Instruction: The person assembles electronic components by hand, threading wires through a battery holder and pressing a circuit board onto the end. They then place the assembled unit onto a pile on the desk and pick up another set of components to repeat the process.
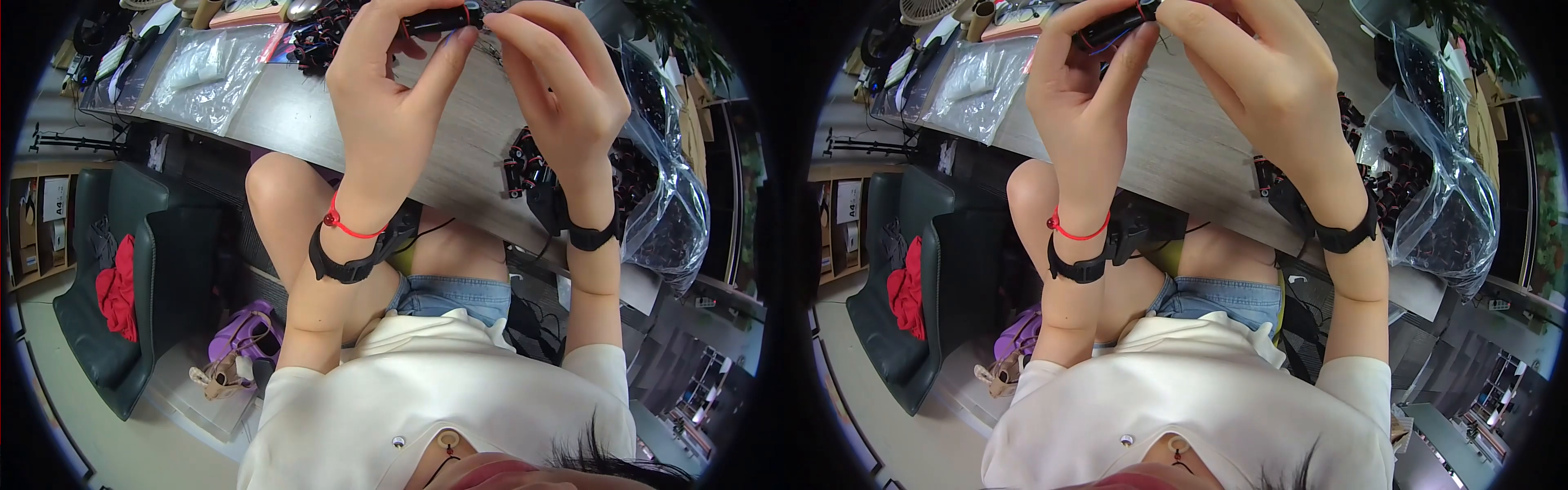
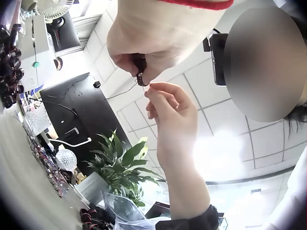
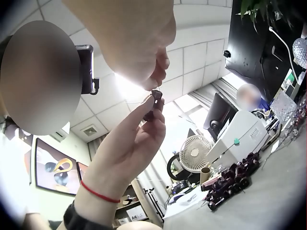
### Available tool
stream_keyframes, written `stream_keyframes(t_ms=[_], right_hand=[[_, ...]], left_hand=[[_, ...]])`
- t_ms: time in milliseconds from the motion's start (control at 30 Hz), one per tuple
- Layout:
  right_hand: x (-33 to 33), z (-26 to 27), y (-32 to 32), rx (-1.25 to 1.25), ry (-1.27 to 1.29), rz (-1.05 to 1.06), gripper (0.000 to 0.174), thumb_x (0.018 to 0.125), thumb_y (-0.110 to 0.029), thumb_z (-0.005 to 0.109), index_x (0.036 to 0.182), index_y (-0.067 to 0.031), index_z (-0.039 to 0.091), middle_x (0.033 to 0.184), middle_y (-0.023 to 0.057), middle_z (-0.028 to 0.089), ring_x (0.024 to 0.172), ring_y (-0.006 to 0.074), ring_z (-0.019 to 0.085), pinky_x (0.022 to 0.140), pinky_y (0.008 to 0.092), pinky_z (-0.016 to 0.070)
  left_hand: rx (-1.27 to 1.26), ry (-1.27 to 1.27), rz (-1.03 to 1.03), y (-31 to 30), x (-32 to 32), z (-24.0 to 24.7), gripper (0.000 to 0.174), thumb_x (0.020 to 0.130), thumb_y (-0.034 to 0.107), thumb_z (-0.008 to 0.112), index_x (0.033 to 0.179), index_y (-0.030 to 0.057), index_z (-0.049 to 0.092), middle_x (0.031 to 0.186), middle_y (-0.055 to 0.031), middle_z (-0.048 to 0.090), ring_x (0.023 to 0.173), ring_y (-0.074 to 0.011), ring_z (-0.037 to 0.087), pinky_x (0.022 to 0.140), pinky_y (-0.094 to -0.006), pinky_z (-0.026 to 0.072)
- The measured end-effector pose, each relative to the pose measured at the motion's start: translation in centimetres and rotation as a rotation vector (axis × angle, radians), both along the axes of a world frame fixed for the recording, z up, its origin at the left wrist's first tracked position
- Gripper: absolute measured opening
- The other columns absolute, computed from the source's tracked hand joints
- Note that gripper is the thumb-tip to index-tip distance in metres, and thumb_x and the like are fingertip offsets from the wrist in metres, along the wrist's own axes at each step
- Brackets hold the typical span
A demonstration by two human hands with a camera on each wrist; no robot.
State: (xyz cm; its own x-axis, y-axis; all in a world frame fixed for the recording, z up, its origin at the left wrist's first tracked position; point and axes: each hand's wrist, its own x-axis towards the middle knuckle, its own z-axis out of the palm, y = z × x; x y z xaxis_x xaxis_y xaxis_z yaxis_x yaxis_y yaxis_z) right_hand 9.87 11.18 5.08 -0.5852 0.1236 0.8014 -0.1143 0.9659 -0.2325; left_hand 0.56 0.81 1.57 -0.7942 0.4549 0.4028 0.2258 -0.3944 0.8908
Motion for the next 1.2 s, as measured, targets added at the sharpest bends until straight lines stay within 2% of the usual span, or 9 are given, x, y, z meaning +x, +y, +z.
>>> stream_keyframes(t_ms=[67, 333, 433, 600, 700, 833, 1200], right_hand=[[0.0, 0.4, -0.2, -0.044, -0.035, -0.009, 0.023, 0.078, 0.010, 0.074, 0.099, 0.0004, 0.072, 0.093, 0.0143, 0.066, 0.080, 0.0269, 0.067, 0.068, 0.0320, 0.0549], [-0.2, 0.1, 0.4, 0.056, -0.045, -0.070, 0.021, 0.078, 0.009, 0.074, 0.097, 0.0008, 0.071, 0.092, 0.0140, 0.066, 0.080, 0.0296, 0.067, 0.069, 0.0342, 0.0548], [-1.0, -0.5, 1.5, 0.189, 0.045, 0.013, 0.020, 0.078, 0.008, 0.074, 0.096, 0.0004, 0.070, 0.092, 0.0139, 0.066, 0.080, 0.0296, 0.067, 0.069, 0.0344, 0.0546], [-0.2, 0.6, 0.7, 0.082, -0.081, -0.017, 0.020, 0.079, 0.008, 0.074, 0.097, -0.0001, 0.070, 0.092, 0.0140, 0.066, 0.080, 0.0298, 0.067, 0.069, 0.0346, 0.0546], [-0.2, 0.7, 0.9, 0.060, -0.123, 0.008, 0.018, 0.080, 0.007, 0.074, 0.096, -0.0003, 0.070, 0.092, 0.0138, 0.066, 0.080, 0.0299, 0.067, 0.069, 0.0344, 0.0547], [-0.2, 0.6, 0.9, -0.020, -0.142, -0.012, 0.018, 0.080, 0.006, 0.075, 0.096, -0.0002, 0.070, 0.092, 0.0132, 0.067, 0.079, 0.0298, 0.068, 0.067, 0.0340, 0.0546], [-0.3, 0.7, 0.9, -0.012, -0.132, 0.003, 0.017, 0.081, 0.006, 0.075, 0.096, -0.0012, 0.070, 0.089, 0.0122, 0.067, 0.075, 0.0295, 0.068, 0.065, 0.0333, 0.0541]], left_hand=[[-0.015, -0.003, 0.002, -0.2, -0.2, 0.1, 0.030, 0.089, -0.007, 0.073, 0.117, 0.0006, 0.065, 0.107, -0.0071, 0.068, 0.093, -0.0159, 0.066, 0.082, -0.0264, 0.0518], [-0.148, 0.348, 0.159, -0.9, -0.9, 0.6, 0.030, 0.085, -0.009, 0.074, 0.112, 0.0018, 0.070, 0.108, -0.0103, 0.071, 0.094, -0.0205, 0.068, 0.081, -0.0295, 0.0540], [-0.200, 0.480, 0.215, -1.0, -0.9, 0.9, 0.030, 0.083, -0.009, 0.075, 0.110, 0.0022, 0.072, 0.109, -0.0115, 0.072, 0.095, -0.0222, 0.069, 0.081, -0.0306, 0.0548], [-0.277, 0.491, 0.274, 0.1, -1.3, 0.7, 0.031, 0.078, -0.010, 0.076, 0.105, 0.0039, 0.074, 0.106, -0.0128, 0.073, 0.092, -0.0277, 0.069, 0.079, -0.0341, 0.0561], [0.710, 0.819, 0.243, 5.3, -5.4, -3.8, 0.032, 0.077, -0.010, 0.076, 0.104, 0.0042, 0.075, 0.104, -0.0110, 0.074, 0.092, -0.0282, 0.069, 0.079, -0.0340, 0.0552], [0.706, 0.868, 0.280, 5.5, -5.7, -3.9, 0.033, 0.075, -0.010, 0.076, 0.104, 0.0047, 0.075, 0.104, -0.0102, 0.074, 0.091, -0.0286, 0.068, 0.078, -0.0349, 0.0546], [0.721, 0.847, 0.284, 5.7, -5.6, -4.0, 0.032, 0.075, -0.010, 0.076, 0.103, 0.0050, 0.075, 0.103, -0.0095, 0.074, 0.091, -0.0285, 0.068, 0.079, -0.0354, 0.0543]])
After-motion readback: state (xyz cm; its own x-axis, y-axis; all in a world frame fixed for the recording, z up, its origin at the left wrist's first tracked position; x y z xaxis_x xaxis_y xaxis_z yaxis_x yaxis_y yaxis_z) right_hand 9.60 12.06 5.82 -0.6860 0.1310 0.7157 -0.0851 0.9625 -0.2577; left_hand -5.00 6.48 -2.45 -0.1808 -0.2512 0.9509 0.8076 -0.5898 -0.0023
